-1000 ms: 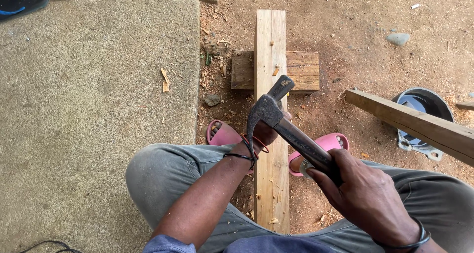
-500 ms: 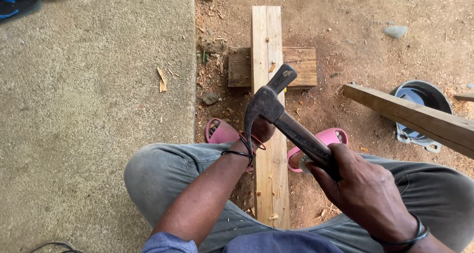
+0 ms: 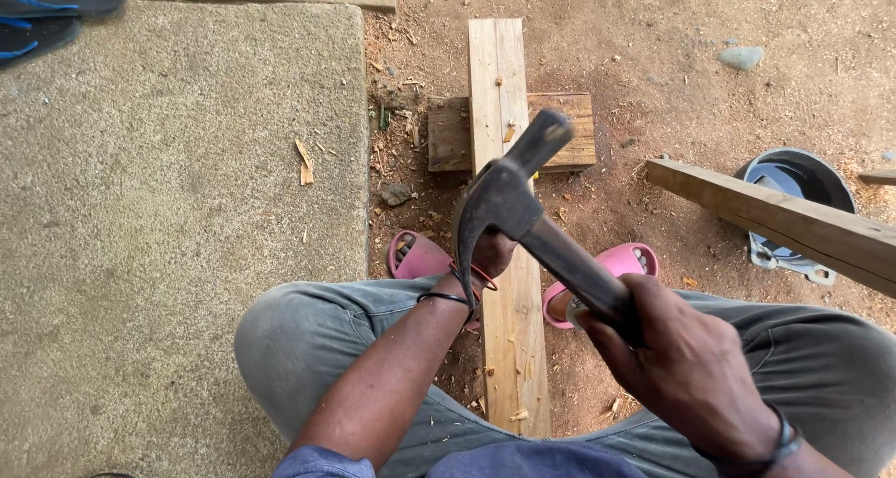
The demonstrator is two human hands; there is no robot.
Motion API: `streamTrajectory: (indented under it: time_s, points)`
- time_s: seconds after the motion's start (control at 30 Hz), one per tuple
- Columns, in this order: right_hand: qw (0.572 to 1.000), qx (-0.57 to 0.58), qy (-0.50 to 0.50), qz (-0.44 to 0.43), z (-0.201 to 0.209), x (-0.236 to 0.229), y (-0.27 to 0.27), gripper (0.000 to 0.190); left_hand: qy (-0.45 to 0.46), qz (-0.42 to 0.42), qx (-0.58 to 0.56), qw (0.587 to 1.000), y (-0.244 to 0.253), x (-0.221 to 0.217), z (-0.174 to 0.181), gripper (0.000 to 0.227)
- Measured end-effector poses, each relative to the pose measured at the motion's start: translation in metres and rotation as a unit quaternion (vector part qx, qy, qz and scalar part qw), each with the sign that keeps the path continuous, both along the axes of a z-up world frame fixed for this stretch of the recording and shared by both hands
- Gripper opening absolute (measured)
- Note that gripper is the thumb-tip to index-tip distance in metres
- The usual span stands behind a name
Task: Using a hammer and chisel to clean out a mortise and fit wooden pieces in a beam.
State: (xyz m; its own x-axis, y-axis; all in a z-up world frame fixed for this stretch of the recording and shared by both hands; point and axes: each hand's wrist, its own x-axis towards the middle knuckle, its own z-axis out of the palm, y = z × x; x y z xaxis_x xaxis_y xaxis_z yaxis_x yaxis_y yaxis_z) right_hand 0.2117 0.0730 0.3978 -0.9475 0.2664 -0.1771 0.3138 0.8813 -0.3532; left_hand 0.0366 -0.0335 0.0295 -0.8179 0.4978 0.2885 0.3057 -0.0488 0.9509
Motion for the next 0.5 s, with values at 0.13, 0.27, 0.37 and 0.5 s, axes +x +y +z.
streamTrajectory:
  time_s: [0.13, 0.27, 0.37, 0.5]
  points:
    - [0.998, 0.024, -0.034, 0.040, -0.021, -0.001, 0.005, 0.042, -0.093, -0.035, 0.074, 0.992, 0.003, 0.005, -0.008, 0.024]
    - [0.998, 0.010, 0.023, 0.054, -0.009, 0.003, -0.001, 0.043, -0.137, -0.002, 0.094, 0.986, 0.000, 0.015, 0.001, 0.019]
    - [0.993, -0.002, 0.110, 0.043, 0.006, 0.003, -0.005, 0.048, -0.074, 0.015, 0.032, 0.997, 0.006, 0.009, -0.002, 0.020]
    - [0.979, -0.043, 0.197, 0.032, -0.011, 0.006, -0.006, 0.047, 0.028, 0.050, -0.087, 0.995, 0.005, 0.008, -0.010, 0.023]
